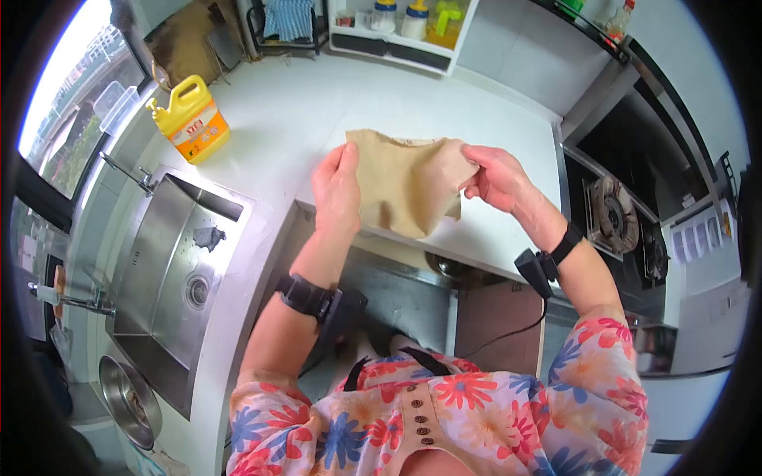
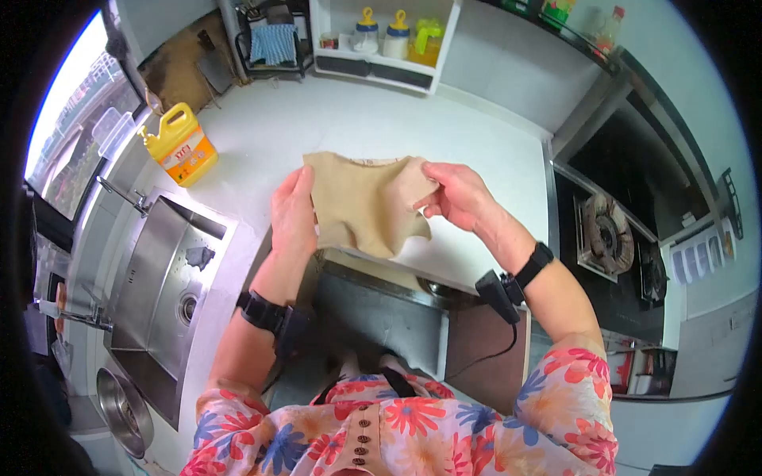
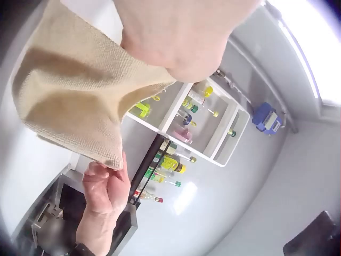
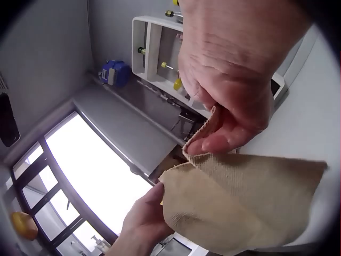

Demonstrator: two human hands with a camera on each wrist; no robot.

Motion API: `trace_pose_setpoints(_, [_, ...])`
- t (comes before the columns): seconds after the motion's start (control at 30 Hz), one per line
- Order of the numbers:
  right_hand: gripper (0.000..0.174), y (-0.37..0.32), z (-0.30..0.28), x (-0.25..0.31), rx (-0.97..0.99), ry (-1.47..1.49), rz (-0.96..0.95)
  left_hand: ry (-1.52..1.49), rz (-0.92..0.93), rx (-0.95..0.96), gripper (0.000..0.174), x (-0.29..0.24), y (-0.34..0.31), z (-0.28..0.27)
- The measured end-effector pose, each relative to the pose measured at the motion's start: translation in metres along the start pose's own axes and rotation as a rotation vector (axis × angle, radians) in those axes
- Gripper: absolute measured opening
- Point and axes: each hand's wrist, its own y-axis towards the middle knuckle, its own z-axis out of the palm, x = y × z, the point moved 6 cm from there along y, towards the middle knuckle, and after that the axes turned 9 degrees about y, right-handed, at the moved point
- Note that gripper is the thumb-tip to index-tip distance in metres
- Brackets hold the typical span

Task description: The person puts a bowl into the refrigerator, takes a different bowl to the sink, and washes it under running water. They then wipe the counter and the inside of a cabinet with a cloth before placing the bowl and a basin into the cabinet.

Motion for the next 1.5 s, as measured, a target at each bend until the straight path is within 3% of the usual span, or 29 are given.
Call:
trace_pose_setpoints(0.07, [0.032, 0.004, -0.001, -0.008, 0.063, 0.075, 0.011, -0.129, -0.015, -0.074, 0.026, 0.010, -0.004, -0.005])
trace_pose_setpoints(0.13, [0.033, -0.013, 0.039, -0.013, 0.117, 0.032, 0.065, 0.198, 0.208, 0.117, 0.021, 0.004, -0.028, 0.011])
trace_pose_setpoints(0.2, [0.033, -0.020, 0.062, -0.018, 0.167, 0.015, 0.106, 0.739, 0.648, 0.195, 0.019, -0.023, -0.076, 0.039])
trace_pose_setpoints(0.23, [0.030, -0.018, 0.066, -0.019, 0.230, -0.170, 0.066, 0.686, 0.712, 0.221, 0.023, -0.033, -0.090, 0.041])
trace_pose_setpoints(0.27, [0.028, -0.016, 0.070, -0.022, 0.289, -0.348, 0.022, 0.668, 0.665, 0.301, 0.024, -0.039, -0.098, 0.039])
trace_pose_setpoints(0.37, [0.022, -0.007, 0.072, -0.017, 0.359, -0.439, -0.076, 0.532, 0.443, 0.484, 0.028, -0.037, -0.090, 0.006])
trace_pose_setpoints(0.4, [0.016, -0.010, 0.084, -0.012, 0.386, -0.457, -0.092, 0.408, 0.416, 0.356, 0.029, -0.049, -0.084, -0.014])
trace_pose_setpoints(0.43, [0.016, -0.012, 0.095, -0.009, 0.398, -0.458, -0.091, 0.413, 0.416, 0.344, 0.029, -0.052, -0.080, -0.025])
trace_pose_setpoints(0.5, [0.020, -0.023, 0.128, -0.007, 0.660, -0.575, -0.127, 0.425, 0.383, 0.121, 0.026, -0.053, -0.064, -0.057])
trace_pose_setpoints(0.53, [0.023, -0.024, 0.138, -0.010, 0.719, -0.585, -0.063, 0.473, 0.317, 0.406, 0.029, -0.048, -0.059, -0.058])
trace_pose_setpoints(0.57, [0.023, -0.020, 0.144, -0.010, 0.723, -0.589, -0.065, 0.471, 0.320, 0.401, 0.029, -0.048, -0.058, -0.069])
trace_pose_setpoints(0.63, [0.023, -0.006, 0.153, -0.011, 0.722, -0.668, -0.049, 0.122, 0.047, 0.452, 0.031, -0.044, -0.061, -0.087])
trace_pose_setpoints(0.77, [0.024, -0.006, 0.200, -0.018, 0.796, -0.620, -0.026, -0.128, 0.068, 0.391, 0.026, -0.054, -0.051, -0.112])
trace_pose_setpoints(0.9, [0.019, 0.018, 0.219, -0.029, 0.816, -0.613, 0.078, -0.088, -0.023, 0.376, 0.031, -0.040, -0.046, -0.125])
trace_pose_setpoints(0.97, [0.017, 0.032, 0.227, -0.015, 0.762, -0.552, 0.061, 0.032, -0.019, 0.548, 0.035, -0.024, -0.051, -0.122])
trace_pose_setpoints(1.1, [0.016, 0.090, 0.233, 0.026, 0.699, -0.537, 0.034, 0.060, -0.153, 0.583, 0.031, 0.025, -0.028, -0.124])
trace_pose_setpoints(1.27, [0.027, 0.182, 0.240, 0.092, 0.620, -0.515, -0.105, 0.222, -0.289, 0.367, 0.023, 0.015, 0.009, -0.156])
trace_pose_setpoints(1.5, [0.027, 0.308, 0.291, 0.157, 0.665, -0.538, -0.160, 0.174, -0.350, 0.173, 0.022, -0.004, -0.002, -0.210])
